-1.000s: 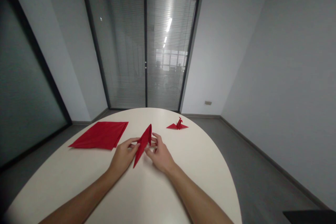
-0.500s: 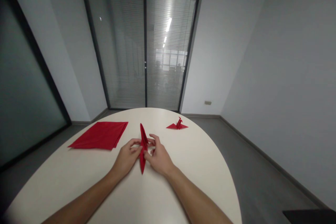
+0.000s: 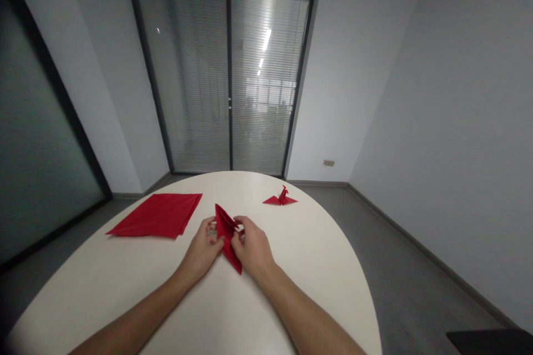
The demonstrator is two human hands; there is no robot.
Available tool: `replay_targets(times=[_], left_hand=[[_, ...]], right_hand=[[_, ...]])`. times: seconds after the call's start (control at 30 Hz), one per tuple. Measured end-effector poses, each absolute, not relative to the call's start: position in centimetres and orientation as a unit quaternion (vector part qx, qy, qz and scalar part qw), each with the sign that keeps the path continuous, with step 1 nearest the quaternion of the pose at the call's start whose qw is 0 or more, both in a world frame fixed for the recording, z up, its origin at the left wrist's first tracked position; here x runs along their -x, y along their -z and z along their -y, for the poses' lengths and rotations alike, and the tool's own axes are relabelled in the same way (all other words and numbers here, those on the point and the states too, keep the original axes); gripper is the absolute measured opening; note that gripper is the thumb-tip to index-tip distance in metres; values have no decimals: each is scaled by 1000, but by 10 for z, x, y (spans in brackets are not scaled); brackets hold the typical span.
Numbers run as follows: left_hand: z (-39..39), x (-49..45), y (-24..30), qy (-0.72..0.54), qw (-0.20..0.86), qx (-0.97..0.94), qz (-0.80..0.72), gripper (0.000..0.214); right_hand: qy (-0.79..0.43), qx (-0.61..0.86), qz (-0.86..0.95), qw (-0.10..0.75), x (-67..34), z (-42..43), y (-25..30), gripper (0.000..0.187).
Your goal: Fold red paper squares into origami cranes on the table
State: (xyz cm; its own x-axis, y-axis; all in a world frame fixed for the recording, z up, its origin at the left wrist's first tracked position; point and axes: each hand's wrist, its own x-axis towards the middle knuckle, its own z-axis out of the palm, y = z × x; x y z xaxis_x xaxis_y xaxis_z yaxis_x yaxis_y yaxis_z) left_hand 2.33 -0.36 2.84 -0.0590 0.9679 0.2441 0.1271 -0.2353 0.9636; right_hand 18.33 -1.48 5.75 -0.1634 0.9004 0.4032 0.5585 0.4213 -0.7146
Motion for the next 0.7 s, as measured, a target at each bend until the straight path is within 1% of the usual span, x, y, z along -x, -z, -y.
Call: replay_targets(times=[0.17, 0.3, 0.5, 0.7], left_hand=[[1, -20, -25, -546, 370, -566, -494, 61], [-2, -16, -21, -552, 363, -581, -475, 50], [-6, -8, -20, -533, 367, -582, -493, 35], [-9, -5, -22, -516, 356, -582, -519, 33]], right_hand=[[-198, 483, 738, 427, -188, 12, -54, 39], [-210, 472, 731, 446, -193, 5, -48, 41], [-258, 445, 714, 476, -205, -11, -33, 40], [-296, 480, 685, 461, -212, -17, -29, 31]])
